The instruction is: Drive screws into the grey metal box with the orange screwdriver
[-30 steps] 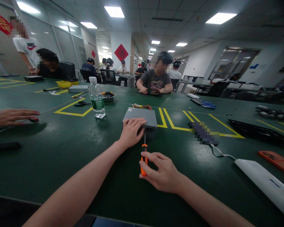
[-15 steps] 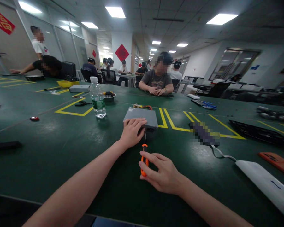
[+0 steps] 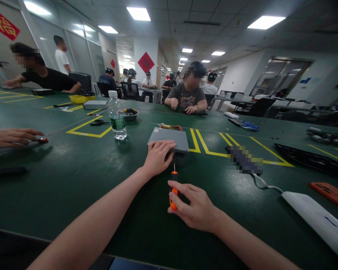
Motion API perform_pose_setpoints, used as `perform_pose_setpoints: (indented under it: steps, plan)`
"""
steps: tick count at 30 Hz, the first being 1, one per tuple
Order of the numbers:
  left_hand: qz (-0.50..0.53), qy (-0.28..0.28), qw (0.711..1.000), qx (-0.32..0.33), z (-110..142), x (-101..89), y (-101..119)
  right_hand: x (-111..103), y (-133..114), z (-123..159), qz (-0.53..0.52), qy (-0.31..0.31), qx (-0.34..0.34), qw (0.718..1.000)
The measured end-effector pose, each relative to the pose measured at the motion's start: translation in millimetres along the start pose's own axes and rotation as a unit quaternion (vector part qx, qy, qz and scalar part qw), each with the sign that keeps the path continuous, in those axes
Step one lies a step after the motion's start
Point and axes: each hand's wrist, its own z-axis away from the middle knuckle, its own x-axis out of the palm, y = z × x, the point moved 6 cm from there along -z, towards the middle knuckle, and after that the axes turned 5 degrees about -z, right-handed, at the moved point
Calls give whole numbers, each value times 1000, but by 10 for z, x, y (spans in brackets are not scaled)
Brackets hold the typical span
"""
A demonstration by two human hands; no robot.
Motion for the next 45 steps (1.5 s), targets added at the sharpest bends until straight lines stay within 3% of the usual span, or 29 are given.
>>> perform_pose_setpoints:
  steps: [5,11,18,26,33,41,45]
  plan:
    - [1,0,1000,1,-2,6,3,13,30,49,-29,34,1,999]
    - [0,1,1000,1,-4,3,5,-9,24,-1,-17,-12,5,1000]
    - [0,2,1000,4,0,-8,8,-13,90,93,-18,56,28,998]
    - [-2,-1,1000,5,-2,-5,8,13,42,8,0,-36,22,999]
    - [1,2,1000,4,-2,2,3,26,93,83,-36,24,26,999]
    - [3,-2,1000,1,-5,-6,13,46,100,30,-18,-78,48,996]
    - [6,0,1000,1,-4,-10,11,58,76,34,-6,-68,29,997]
